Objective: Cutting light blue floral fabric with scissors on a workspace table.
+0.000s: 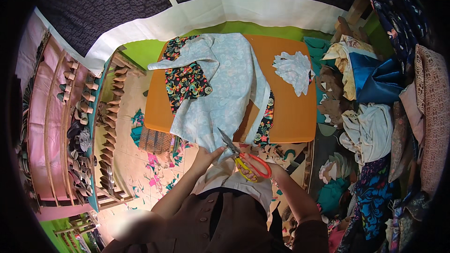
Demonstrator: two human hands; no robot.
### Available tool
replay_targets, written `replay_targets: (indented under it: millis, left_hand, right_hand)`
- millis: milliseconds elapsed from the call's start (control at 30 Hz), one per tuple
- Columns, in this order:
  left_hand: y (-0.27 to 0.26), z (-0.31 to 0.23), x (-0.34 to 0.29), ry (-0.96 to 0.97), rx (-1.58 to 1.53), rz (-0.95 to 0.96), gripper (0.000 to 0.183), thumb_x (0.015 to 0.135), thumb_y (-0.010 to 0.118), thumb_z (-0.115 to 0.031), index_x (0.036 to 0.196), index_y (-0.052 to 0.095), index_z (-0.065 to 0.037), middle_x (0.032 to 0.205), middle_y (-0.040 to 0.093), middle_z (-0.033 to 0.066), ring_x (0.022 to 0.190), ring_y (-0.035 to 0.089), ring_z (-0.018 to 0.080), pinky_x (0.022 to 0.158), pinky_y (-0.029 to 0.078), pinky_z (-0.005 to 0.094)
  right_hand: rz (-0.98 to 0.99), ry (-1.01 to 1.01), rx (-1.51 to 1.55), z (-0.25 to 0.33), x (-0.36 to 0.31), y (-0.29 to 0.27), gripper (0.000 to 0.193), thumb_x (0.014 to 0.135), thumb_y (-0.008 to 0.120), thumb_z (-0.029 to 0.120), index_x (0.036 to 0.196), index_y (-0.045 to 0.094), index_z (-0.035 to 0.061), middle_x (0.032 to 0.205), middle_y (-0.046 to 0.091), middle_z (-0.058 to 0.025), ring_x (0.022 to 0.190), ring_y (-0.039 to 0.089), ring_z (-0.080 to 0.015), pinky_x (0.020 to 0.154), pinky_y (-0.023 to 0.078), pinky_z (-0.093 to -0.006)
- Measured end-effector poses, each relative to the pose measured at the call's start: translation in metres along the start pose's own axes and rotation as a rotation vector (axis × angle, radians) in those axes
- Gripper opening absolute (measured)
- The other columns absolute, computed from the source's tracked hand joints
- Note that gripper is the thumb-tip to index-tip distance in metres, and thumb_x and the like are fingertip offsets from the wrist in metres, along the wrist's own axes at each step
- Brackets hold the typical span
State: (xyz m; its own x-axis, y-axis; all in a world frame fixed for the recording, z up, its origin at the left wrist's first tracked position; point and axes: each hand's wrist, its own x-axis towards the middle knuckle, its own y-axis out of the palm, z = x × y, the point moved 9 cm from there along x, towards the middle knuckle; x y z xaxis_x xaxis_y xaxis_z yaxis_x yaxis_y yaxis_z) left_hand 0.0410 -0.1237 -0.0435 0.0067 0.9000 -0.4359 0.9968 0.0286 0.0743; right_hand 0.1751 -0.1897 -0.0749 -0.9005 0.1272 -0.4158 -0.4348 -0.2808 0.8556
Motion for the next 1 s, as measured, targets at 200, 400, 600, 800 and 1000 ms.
replay_targets:
  millis: [200, 400, 600, 800, 1000]
  left_hand:
    - [-0.010, -0.011, 0.000, 0.038, 0.069, 0.016, 0.060, 0.074, 0.065, -0.015, 0.118, 0.030, 0.007, 0.110, 0.048, 0.0153, 0.100, 0.048, 0.0216, 0.082, 0.041, 0.0292]
    - [0.000, -0.003, -0.006, -0.169, 0.157, 0.110, 0.061, 0.074, 0.066, -0.016, 0.118, 0.030, 0.006, 0.109, 0.048, 0.0155, 0.100, 0.049, 0.0208, 0.083, 0.040, 0.0293]
    - [-0.021, 0.003, -0.001, -0.035, -0.001, -0.035, 0.064, 0.074, 0.065, -0.013, 0.121, 0.027, 0.005, 0.114, 0.045, 0.0148, 0.104, 0.046, 0.0218, 0.086, 0.039, 0.0303]
    - [-0.027, -0.001, -0.009, -0.158, 0.062, -0.013, 0.066, 0.068, 0.071, -0.029, 0.110, 0.039, 0.011, 0.099, 0.054, 0.0169, 0.089, 0.053, 0.0219, 0.076, 0.043, 0.0293]
    - [-0.026, -0.007, -0.001, -0.092, 0.056, 0.032, 0.058, 0.071, 0.069, -0.024, 0.109, 0.040, 0.010, 0.101, 0.055, 0.0152, 0.088, 0.055, 0.0190, 0.074, 0.044, 0.0276]
  right_hand:
    - [-0.001, -0.050, -0.036, 0.004, -0.005, 0.005, 0.054, 0.084, 0.032, 0.056, 0.100, 0.041, 0.0046, 0.076, 0.039, -0.0028, 0.063, 0.036, -0.0078, 0.056, 0.031, -0.0183]
    - [-0.025, -0.099, -0.193, 0.018, 0.000, 0.015, 0.057, 0.083, 0.031, 0.058, 0.101, 0.040, 0.0045, 0.075, 0.039, -0.0021, 0.060, 0.036, -0.0072, 0.053, 0.031, -0.0176]
    - [-0.118, 0.033, 0.059, 0.002, 0.020, 0.008, 0.060, 0.074, 0.034, 0.068, 0.089, 0.043, 0.0117, 0.062, 0.035, 0.0057, 0.044, 0.030, -0.0027, 0.039, 0.025, -0.0161]
    - [-0.184, -0.081, -0.235, 0.007, 0.020, 0.004, 0.057, 0.075, 0.031, 0.068, 0.084, 0.042, 0.0129, 0.054, 0.030, 0.0069, 0.039, 0.026, -0.0009, 0.033, 0.021, -0.0146]
    - [-0.211, -0.240, -0.368, 0.021, 0.021, 0.020, 0.062, 0.074, 0.023, 0.070, 0.085, 0.039, 0.0110, 0.057, 0.029, 0.0059, 0.040, 0.025, -0.0013, 0.035, 0.021, -0.0145]
